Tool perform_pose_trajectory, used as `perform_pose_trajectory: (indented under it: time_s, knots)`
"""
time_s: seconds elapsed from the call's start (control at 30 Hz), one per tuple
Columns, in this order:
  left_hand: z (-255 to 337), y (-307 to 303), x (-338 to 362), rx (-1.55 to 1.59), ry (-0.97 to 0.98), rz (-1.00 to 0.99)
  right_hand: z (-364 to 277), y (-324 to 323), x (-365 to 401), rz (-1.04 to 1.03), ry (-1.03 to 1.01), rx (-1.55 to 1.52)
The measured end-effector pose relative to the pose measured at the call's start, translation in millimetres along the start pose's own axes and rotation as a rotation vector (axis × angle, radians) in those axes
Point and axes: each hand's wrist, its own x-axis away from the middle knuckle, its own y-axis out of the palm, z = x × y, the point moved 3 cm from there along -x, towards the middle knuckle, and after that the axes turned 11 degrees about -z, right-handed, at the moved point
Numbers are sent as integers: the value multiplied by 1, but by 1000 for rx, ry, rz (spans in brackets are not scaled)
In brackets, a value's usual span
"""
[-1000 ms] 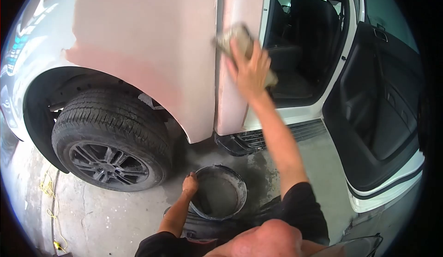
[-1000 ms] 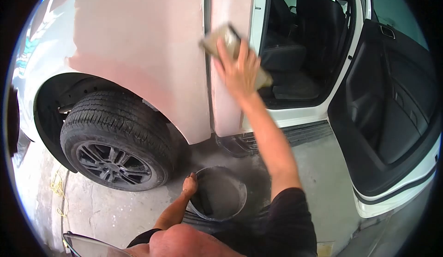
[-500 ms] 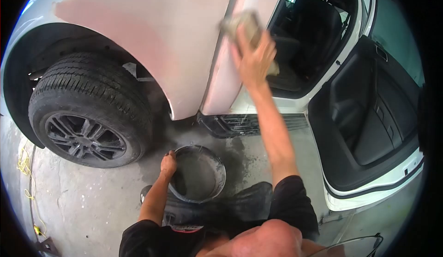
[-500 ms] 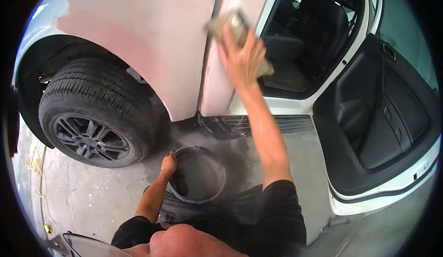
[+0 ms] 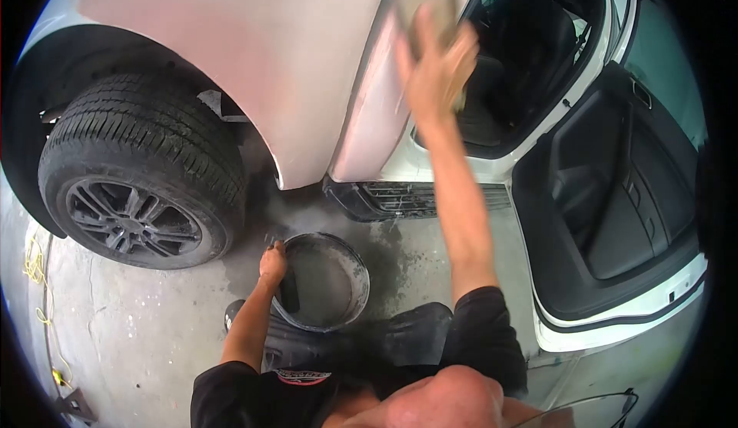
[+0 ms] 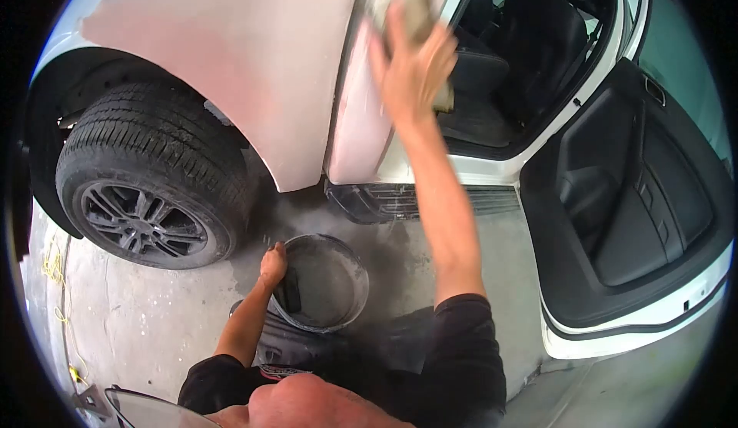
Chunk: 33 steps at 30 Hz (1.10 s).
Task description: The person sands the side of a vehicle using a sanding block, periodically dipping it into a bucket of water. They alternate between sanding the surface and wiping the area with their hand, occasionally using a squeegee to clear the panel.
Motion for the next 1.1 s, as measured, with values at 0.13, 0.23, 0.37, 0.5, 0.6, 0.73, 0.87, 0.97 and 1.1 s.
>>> perform_pose_trajectory:
  time_s: [0.13,0.23,0.37,0.5,0.6,0.73,0.87,0.97,1.1]
  knots:
    - [-2,-2,-4,-29,18,10,-11,-14,-69,47,228,19]
    - [-1,-1,-3,-34,58,33,-39,22,40,47,174,11]
    - [-6,1,-4,-78,56,11,-47,26,60,13,209,-57]
    - [-7,6,-11,-117,22,-10,-29,-12,-93,60,338,-47]
    - [-3,-3,-4,-55,-1,-27,-39,-22,-106,72,384,-46]
    - [4,-4,1,-22,-5,-39,-54,33,42,69,312,-75]
    - [3,-11,0,-18,-20,-49,-25,6,-37,42,243,-42]
    - [15,-16,7,-9,-20,-55,4,-18,-132,197,181,56]
    - [10,-12,4,-23,12,-32,-16,-9,-67,67,327,-43]
